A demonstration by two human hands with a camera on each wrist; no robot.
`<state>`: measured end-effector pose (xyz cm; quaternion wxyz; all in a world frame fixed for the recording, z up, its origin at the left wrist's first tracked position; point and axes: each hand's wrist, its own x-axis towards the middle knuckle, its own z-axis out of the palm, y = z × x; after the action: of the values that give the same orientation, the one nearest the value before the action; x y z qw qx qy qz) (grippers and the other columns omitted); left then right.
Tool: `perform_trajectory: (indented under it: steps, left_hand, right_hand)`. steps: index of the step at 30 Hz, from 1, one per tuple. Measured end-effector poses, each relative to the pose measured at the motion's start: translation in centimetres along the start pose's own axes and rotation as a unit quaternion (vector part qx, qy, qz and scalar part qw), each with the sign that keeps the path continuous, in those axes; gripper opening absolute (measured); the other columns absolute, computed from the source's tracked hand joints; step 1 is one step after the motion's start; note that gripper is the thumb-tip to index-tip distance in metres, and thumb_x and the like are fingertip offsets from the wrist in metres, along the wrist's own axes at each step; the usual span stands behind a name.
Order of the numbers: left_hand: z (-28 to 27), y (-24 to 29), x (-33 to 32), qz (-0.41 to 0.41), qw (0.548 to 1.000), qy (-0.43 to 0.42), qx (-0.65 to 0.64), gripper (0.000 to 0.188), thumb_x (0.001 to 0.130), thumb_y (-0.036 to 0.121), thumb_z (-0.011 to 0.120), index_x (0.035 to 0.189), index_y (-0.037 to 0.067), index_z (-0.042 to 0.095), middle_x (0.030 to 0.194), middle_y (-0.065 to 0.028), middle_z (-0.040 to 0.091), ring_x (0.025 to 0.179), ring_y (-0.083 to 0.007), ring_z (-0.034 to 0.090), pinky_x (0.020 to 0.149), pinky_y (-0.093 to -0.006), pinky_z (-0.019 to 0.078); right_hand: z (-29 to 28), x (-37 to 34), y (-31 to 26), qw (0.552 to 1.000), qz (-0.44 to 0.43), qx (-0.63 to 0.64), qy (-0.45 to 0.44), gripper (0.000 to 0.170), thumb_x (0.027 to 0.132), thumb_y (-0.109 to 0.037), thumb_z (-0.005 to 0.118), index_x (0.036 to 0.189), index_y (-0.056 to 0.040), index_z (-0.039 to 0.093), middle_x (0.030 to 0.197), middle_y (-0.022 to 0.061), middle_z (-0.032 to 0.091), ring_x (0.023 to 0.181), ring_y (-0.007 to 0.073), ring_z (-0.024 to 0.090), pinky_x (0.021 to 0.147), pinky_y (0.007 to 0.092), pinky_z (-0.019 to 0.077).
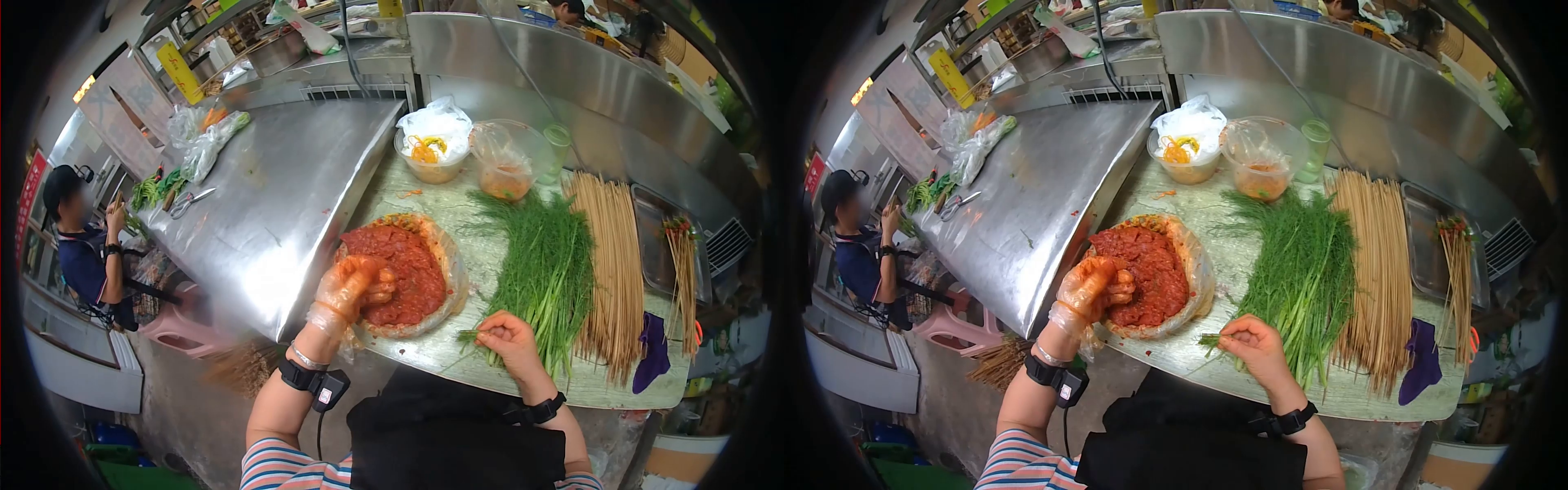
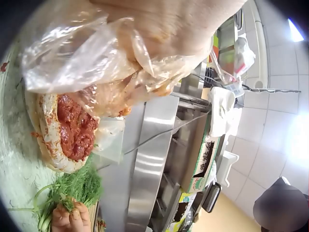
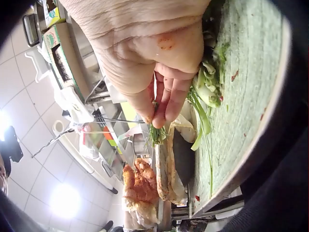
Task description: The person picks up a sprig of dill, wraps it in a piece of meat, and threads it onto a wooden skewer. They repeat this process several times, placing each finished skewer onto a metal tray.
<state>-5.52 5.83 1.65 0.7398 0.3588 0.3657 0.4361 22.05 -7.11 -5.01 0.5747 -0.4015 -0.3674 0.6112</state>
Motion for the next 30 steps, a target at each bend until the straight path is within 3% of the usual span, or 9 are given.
perform_trajectory:
  steps: [3, 6, 9, 12, 19, 22, 25, 28, 30]
  left_hand:
    - [-0.1, -0.7, -0.5, 0.111, 0.984, -0.006, 0.142, 0.024, 0.084, 0.020, 0.067, 0.093, 0.000, 0.058, 0.107, -0.0155, 0.060, 0.089, -0.0217, 0.063, 0.077, -0.0304, 0.0531]
    - [1.1, 0.0, -1.0, 0.231, 0.929, 0.002, 0.290, 0.017, 0.087, 0.008, 0.058, 0.097, -0.005, 0.062, 0.105, -0.0144, 0.062, 0.090, -0.0188, 0.060, 0.076, -0.0237, 0.0500]
    - [0.9, -0.1, -0.7, 0.248, 0.923, -0.003, 0.294, 0.018, 0.087, 0.009, 0.058, 0.098, -0.004, 0.063, 0.102, -0.0116, 0.062, 0.085, -0.0160, 0.060, 0.070, -0.0222, 0.0488]
    - [0.3, -1.3, -0.9, 0.094, 0.988, 0.017, 0.124, 0.027, 0.086, 0.014, 0.062, 0.106, -0.004, 0.059, 0.098, -0.0104, 0.063, 0.080, -0.0161, 0.061, 0.070, -0.0268, 0.0515]
    - [2.9, -2.2, -1.8, 0.109, 0.991, 0.027, 0.066, 0.028, 0.084, 0.006, 0.063, 0.108, -0.006, 0.056, 0.101, -0.0140, 0.063, 0.088, -0.0239, 0.064, 0.079, -0.0350, 0.0558]
    - [3.1, -2.1, -2.5, 0.086, 0.996, 0.000, 0.021, 0.023, 0.086, 0.003, 0.059, 0.107, -0.003, 0.056, 0.102, -0.0115, 0.062, 0.092, -0.0218, 0.062, 0.080, -0.0322, 0.0538]
    - [2.1, -4.2, -1.7, 0.149, 0.988, -0.028, 0.043, 0.023, 0.088, 0.006, 0.057, 0.110, -0.001, 0.055, 0.102, -0.0096, 0.062, 0.094, -0.0191, 0.061, 0.081, -0.0294, 0.0521]
    - [2.8, -4.6, -2.0, 0.094, 0.994, -0.038, 0.033, 0.025, 0.091, 0.012, 0.056, 0.113, 0.001, 0.054, 0.104, -0.0084, 0.061, 0.096, -0.0172, 0.060, 0.082, -0.0274, 0.0510]
    - [3.9, -5.3, -2.2, 0.089, 0.995, -0.026, -0.020, 0.027, 0.091, 0.016, 0.057, 0.112, 0.000, 0.053, 0.104, -0.0102, 0.060, 0.095, -0.0208, 0.061, 0.082, -0.0323, 0.0527]
  right_hand:
    - [0.1, 0.0, -0.2, 1.000, 0.009, 0.002, -0.003, 0.011, 0.081, 0.006, 0.062, 0.091, 0.0020, 0.060, 0.092, 0.0060, 0.057, 0.085, 0.0125, 0.060, 0.077, 0.0243, 0.0508]
    - [0.2, -0.1, -0.1, 1.000, 0.005, -0.005, 0.004, 0.012, 0.080, 0.006, 0.063, 0.091, 0.0022, 0.060, 0.091, 0.0060, 0.058, 0.084, 0.0125, 0.061, 0.077, 0.0240, 0.0507]
    - [0.5, -0.1, -0.2, 1.000, 0.012, -0.010, 0.011, 0.012, 0.080, 0.006, 0.063, 0.091, 0.0017, 0.060, 0.090, 0.0053, 0.059, 0.083, 0.0120, 0.061, 0.077, 0.0235, 0.0505]
    - [0.9, -0.1, -0.4, 0.999, 0.012, -0.032, 0.016, 0.012, 0.080, 0.006, 0.063, 0.091, 0.0013, 0.060, 0.089, 0.0047, 0.060, 0.083, 0.0113, 0.061, 0.077, 0.0231, 0.0503]
    - [0.8, -0.1, 0.1, 0.998, 0.013, -0.066, 0.009, 0.013, 0.080, 0.006, 0.063, 0.091, 0.0001, 0.060, 0.089, 0.0043, 0.060, 0.083, 0.0111, 0.061, 0.077, 0.0229, 0.0498]
    - [1.0, 0.1, -0.6, 0.996, 0.005, -0.085, 0.002, 0.010, 0.080, 0.005, 0.064, 0.089, 0.0020, 0.060, 0.090, 0.0049, 0.058, 0.085, 0.0117, 0.060, 0.078, 0.0233, 0.0498]
    - [1.8, 0.3, -2.9, 0.993, -0.035, -0.107, -0.035, 0.010, 0.080, 0.005, 0.064, 0.089, 0.0033, 0.060, 0.095, 0.0062, 0.056, 0.089, 0.0124, 0.059, 0.078, 0.0237, 0.0498]
    - [3.8, 0.6, -6.7, 0.981, -0.062, -0.160, -0.086, 0.011, 0.079, 0.005, 0.064, 0.089, 0.0034, 0.061, 0.100, 0.0070, 0.054, 0.092, 0.0129, 0.057, 0.079, 0.0238, 0.0500]
    - [5.3, 0.8, -8.5, 0.967, -0.071, -0.218, -0.116, 0.012, 0.079, 0.004, 0.064, 0.090, 0.0024, 0.063, 0.103, 0.0072, 0.053, 0.093, 0.0131, 0.057, 0.078, 0.0237, 0.0502]
